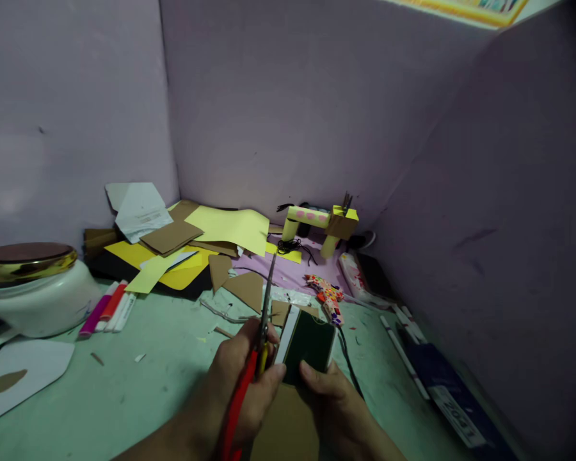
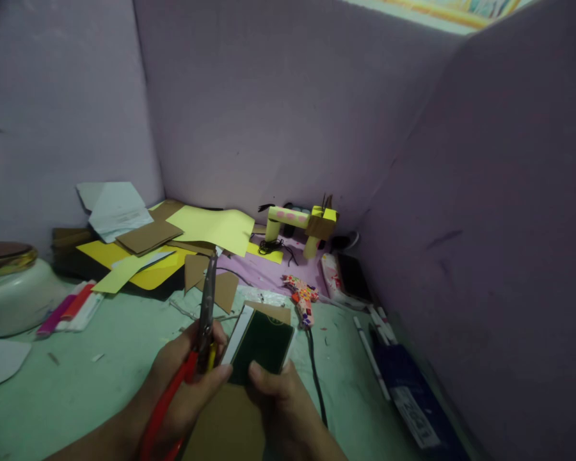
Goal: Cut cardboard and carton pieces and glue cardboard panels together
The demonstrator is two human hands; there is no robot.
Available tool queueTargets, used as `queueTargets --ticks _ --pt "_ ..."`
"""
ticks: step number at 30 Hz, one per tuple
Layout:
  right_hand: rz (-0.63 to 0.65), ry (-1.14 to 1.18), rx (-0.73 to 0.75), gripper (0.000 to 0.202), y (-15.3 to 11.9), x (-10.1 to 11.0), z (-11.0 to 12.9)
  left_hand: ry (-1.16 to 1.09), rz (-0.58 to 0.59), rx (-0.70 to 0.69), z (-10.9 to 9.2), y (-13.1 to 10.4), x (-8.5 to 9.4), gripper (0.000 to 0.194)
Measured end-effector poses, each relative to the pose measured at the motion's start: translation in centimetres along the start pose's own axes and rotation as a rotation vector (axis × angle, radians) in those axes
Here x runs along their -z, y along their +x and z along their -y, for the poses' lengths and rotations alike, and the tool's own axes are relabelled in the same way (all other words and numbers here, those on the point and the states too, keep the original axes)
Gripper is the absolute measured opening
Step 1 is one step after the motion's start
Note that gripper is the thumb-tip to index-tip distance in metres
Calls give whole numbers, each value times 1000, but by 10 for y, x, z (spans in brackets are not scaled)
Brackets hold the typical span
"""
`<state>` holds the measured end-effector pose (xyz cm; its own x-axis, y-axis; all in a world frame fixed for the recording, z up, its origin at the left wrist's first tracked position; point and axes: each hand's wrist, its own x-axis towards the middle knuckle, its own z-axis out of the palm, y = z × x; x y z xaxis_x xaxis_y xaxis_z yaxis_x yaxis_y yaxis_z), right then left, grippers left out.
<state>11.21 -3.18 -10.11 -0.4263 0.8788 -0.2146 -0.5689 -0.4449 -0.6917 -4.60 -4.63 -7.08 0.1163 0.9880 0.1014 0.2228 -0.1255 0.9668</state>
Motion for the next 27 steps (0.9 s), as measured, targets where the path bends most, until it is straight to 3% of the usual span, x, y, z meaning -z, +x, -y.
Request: queueTargets --ticks 8,13,15,18,20,21,23,25,27 --pt "6 66 33 35 0 5 16 91 70 -76 -6 2 14 17" --pt "11 -102 129 32 2 14 14 137 66 -107 -6 1 12 17" --pt "-72 -300 342 24 1 18 15 114 -20 -147 -4 2 12 17" --pt "-214 -641 836 10 -3 20 23 87 -226 -177 -5 4 18 16" --pt "-156 -826 1196 18 -6 19 29 12 -311 -152 -9 5 24 18" --pt "-94 -928 1347 20 -8 19 32 -70 -301 -121 -12 5 26 20" --pt "20 -1196 1522 24 -12 20 36 -295 -163 -23 -17 4 26 28" --pt "80 -1481 1552 26 -16 22 37 -476 15 74 -19 1 21 39" --pt "132 -1694 1534 26 -18 25 35 -484 73 101 -17 -3 13 42"
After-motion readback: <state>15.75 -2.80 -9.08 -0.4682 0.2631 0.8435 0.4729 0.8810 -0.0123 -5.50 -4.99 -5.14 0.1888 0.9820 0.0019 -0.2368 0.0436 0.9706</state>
